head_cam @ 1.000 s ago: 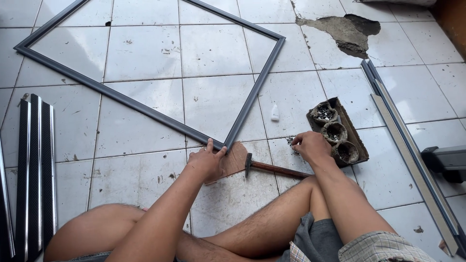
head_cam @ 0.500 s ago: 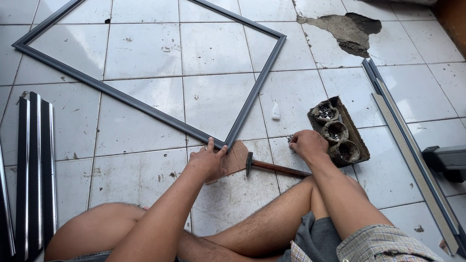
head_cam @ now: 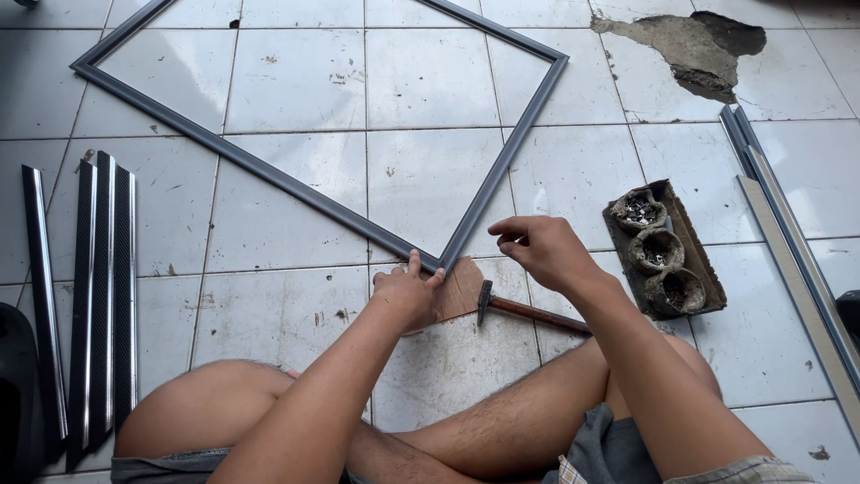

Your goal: Assembling a metal frame by joining the corners using a hammer and a punch tool on a tiled floor.

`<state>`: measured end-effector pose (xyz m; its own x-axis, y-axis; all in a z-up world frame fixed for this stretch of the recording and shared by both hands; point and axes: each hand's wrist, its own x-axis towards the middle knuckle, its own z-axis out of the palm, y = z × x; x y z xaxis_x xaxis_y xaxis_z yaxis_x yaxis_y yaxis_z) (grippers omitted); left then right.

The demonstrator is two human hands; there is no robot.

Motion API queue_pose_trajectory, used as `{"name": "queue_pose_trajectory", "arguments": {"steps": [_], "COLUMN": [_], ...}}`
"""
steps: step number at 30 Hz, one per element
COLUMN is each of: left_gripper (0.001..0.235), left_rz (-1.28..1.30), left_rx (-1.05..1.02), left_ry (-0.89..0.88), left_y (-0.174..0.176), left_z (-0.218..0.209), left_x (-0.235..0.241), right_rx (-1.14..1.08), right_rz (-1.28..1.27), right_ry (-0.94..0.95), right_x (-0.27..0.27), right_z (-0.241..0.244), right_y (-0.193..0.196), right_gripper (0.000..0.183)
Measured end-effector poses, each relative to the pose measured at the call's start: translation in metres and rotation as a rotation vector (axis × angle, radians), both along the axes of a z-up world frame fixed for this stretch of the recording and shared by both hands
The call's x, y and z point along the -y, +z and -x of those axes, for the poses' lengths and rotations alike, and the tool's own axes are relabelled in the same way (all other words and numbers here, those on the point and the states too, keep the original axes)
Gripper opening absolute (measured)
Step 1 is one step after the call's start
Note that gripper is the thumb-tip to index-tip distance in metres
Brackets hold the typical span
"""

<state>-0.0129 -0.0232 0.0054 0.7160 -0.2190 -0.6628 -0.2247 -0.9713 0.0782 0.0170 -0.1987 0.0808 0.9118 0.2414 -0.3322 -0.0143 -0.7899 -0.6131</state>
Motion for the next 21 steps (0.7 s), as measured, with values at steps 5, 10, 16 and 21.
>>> {"name": "queue_pose_trajectory", "arguments": {"steps": [5,10,16,21], "left_gripper": [0.06,0.061,0.063,0.064], "left_rz": [0.012,0.025,0.008,0.006], "left_rx": [0.0,-0.014,-0.057,-0.084], "left_ry": [0.001,0.001,0.025,0.027], "left_y": [0.0,0.005,0.002,0.002], "left_z": [0.001,0.001,-0.004,-0.005], "left_x": [-0.003,-0.001,0.0,0.002], "right_rx": [0.133,0.296,-0.072,-0.082], "right_rz": [-0.143,-0.04,-0.104,-0.011], "right_ry": [-0.015,0.027,-0.024,-0.107], "right_x": [-0.025,-0.032,-0.042,-0.027], "right_z": [0.008,0.008,-0.005,-0.022], "right_y": [-0.018,-0.068,-0.079,-0.075], "right_gripper": [0.022,0.014,0.021,0.023]}}
